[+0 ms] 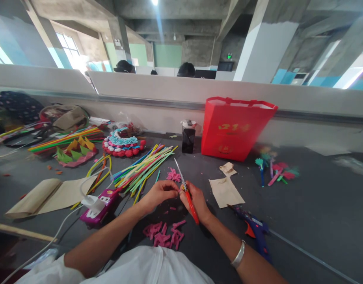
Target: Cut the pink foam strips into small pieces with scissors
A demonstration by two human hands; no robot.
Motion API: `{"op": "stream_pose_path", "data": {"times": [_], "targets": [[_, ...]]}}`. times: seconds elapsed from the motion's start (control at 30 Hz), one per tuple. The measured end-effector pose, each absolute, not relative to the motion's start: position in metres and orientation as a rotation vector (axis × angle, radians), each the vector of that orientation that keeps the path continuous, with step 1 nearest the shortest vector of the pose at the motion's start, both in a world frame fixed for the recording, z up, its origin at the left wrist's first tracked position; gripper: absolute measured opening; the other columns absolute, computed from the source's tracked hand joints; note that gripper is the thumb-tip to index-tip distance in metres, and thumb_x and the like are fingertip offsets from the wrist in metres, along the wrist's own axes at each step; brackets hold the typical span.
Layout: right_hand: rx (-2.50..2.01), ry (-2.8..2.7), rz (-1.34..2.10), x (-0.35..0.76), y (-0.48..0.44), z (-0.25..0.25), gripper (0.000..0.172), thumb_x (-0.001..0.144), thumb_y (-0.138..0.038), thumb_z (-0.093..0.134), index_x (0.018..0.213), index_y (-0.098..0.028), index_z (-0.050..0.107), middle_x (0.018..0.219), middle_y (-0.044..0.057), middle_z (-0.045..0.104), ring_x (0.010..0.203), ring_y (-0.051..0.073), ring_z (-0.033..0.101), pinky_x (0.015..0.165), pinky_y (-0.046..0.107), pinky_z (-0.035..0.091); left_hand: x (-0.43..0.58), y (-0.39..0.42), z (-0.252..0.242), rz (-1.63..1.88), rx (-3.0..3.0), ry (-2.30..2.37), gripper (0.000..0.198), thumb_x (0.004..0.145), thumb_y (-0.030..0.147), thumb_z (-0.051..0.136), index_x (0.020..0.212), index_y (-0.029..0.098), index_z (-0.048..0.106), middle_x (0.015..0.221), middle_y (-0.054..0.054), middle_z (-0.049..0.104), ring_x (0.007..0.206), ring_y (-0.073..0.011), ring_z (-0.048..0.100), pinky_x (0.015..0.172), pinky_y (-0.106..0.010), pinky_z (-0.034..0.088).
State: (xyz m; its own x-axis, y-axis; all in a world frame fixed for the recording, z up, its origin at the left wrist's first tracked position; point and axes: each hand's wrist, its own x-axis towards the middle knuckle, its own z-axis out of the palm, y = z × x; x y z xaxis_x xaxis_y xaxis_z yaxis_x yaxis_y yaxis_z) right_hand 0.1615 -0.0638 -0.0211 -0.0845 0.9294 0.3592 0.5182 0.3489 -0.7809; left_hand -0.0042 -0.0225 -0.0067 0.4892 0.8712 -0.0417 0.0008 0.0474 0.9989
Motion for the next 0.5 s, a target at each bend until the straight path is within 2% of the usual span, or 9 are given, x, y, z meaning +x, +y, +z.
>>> {"op": "stream_pose_path", "data": {"times": [0.13,0.33,0.5], "targets": [[-1.358,-1.671,0.535,0.160,-0.066,-0.024,0.020,0.086,-0.037,0.047,0.089,-0.019,0.055,0.078,0.002,0.063,0.068,0.016,0.060,0.066,0.024,0.044,-0.006,-0.019,-0.005,0.892,1.080,0.816,0.018,0.060,0.024,0.078,0.073,0.015,0.071,0.066,0.000,0.064,0.054,-0.0085,0.051,0.054,-0.021,0.036],[-1.604,-1.809,0.294,0.154,-0.072,-0.028,0.032,0.084,-0.044,0.052,0.107,-0.021,0.052,0.069,0.000,0.064,0.059,0.018,0.061,0.057,0.025,0.039,-0.009,-0.016,0.005,1.043,0.786,0.664,0.022,0.058,0.022,0.081,0.075,0.015,0.069,0.064,0.001,0.063,0.055,-0.0082,0.054,0.055,-0.021,0.039],[-1.683,-1.920,0.189,0.152,-0.072,-0.029,0.030,0.084,-0.044,0.054,0.106,-0.023,0.051,0.073,0.000,0.065,0.063,0.019,0.062,0.056,0.024,0.035,-0.010,-0.016,0.007,1.094,0.792,0.605,0.020,0.063,0.023,0.079,0.075,0.013,0.066,0.069,-0.001,0.063,0.056,-0.0083,0.054,0.059,-0.022,0.042]]}}
